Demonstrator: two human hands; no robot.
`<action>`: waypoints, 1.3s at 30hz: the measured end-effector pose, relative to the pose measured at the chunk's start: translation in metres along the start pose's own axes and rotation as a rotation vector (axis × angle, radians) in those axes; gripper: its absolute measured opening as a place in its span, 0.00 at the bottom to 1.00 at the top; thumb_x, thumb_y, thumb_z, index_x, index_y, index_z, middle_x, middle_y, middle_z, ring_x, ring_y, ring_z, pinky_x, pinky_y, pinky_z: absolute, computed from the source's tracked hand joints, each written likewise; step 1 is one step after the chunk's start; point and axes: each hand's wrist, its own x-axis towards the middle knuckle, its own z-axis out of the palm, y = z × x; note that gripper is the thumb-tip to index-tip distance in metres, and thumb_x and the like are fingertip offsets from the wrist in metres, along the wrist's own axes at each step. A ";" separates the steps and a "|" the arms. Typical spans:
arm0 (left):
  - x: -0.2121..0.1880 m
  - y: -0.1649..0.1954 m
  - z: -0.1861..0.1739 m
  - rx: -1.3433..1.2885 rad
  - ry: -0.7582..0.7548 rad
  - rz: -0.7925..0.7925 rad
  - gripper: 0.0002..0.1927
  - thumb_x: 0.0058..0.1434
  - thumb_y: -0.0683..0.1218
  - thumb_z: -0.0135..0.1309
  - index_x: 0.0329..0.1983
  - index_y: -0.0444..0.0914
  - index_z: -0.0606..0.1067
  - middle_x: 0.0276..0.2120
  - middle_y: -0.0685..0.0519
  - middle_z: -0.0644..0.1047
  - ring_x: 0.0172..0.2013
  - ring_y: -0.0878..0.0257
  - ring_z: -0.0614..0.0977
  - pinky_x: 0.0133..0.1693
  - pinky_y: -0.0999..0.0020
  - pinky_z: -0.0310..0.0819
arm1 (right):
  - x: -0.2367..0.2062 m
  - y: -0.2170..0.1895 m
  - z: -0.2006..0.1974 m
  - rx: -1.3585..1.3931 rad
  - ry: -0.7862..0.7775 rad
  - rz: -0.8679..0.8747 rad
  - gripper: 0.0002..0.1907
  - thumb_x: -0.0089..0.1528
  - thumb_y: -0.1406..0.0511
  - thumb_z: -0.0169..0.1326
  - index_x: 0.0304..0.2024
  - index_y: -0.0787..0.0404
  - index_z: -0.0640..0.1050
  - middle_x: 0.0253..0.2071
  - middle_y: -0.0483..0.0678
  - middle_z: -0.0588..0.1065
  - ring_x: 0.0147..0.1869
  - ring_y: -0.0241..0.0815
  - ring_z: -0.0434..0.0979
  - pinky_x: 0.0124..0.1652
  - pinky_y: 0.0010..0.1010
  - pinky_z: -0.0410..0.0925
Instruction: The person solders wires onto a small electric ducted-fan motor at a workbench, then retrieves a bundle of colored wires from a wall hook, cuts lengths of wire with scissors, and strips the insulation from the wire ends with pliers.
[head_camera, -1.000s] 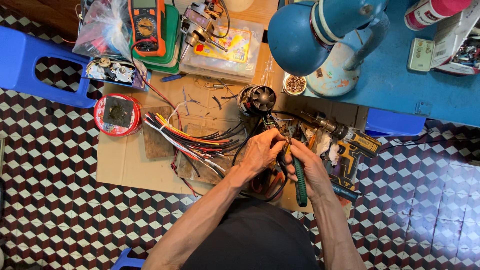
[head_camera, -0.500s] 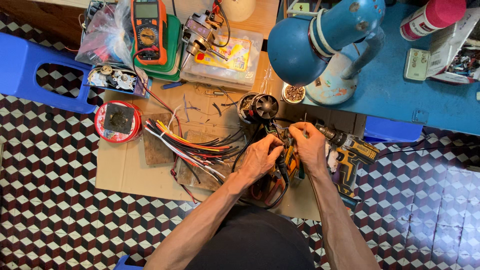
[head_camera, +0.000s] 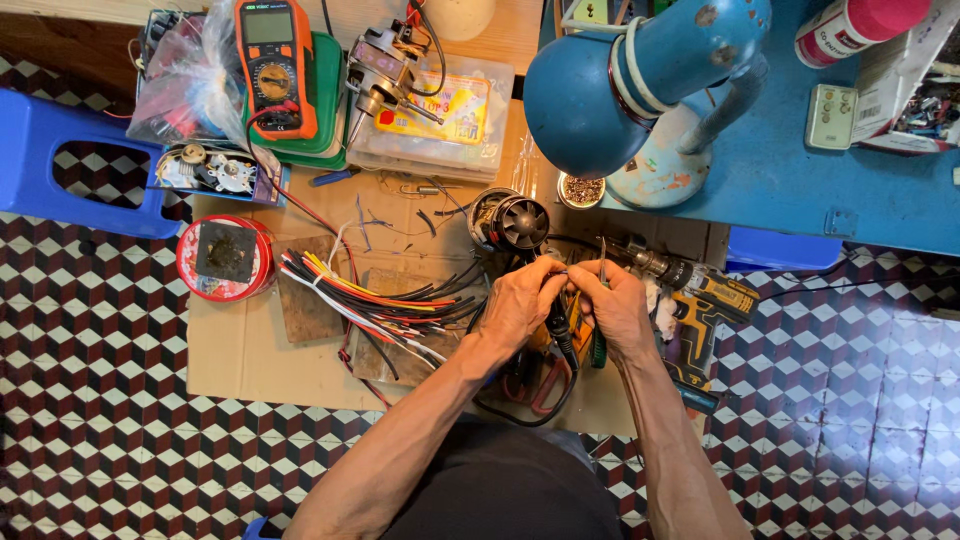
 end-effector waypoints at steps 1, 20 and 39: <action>0.000 -0.001 0.000 0.000 0.012 -0.004 0.07 0.68 0.45 0.55 0.46 0.37 0.77 0.32 0.42 0.81 0.33 0.46 0.84 0.34 0.57 0.77 | 0.002 0.000 0.000 0.019 0.007 0.008 0.10 0.64 0.64 0.58 0.40 0.65 0.78 0.30 0.40 0.75 0.24 0.25 0.65 0.23 0.17 0.60; 0.006 0.005 -0.005 -0.031 0.004 -0.060 0.07 0.64 0.44 0.57 0.43 0.37 0.80 0.34 0.44 0.82 0.33 0.48 0.85 0.34 0.60 0.78 | -0.022 -0.005 0.002 0.166 -0.139 0.121 0.30 0.67 0.63 0.50 0.70 0.66 0.64 0.33 0.45 0.74 0.28 0.29 0.70 0.22 0.17 0.64; 0.005 -0.003 -0.004 -0.021 -0.028 -0.001 0.08 0.67 0.44 0.54 0.44 0.36 0.79 0.35 0.44 0.81 0.35 0.49 0.84 0.37 0.59 0.78 | -0.028 -0.014 -0.002 0.187 -0.175 0.149 0.31 0.66 0.62 0.51 0.70 0.64 0.64 0.30 0.43 0.72 0.26 0.28 0.70 0.19 0.16 0.64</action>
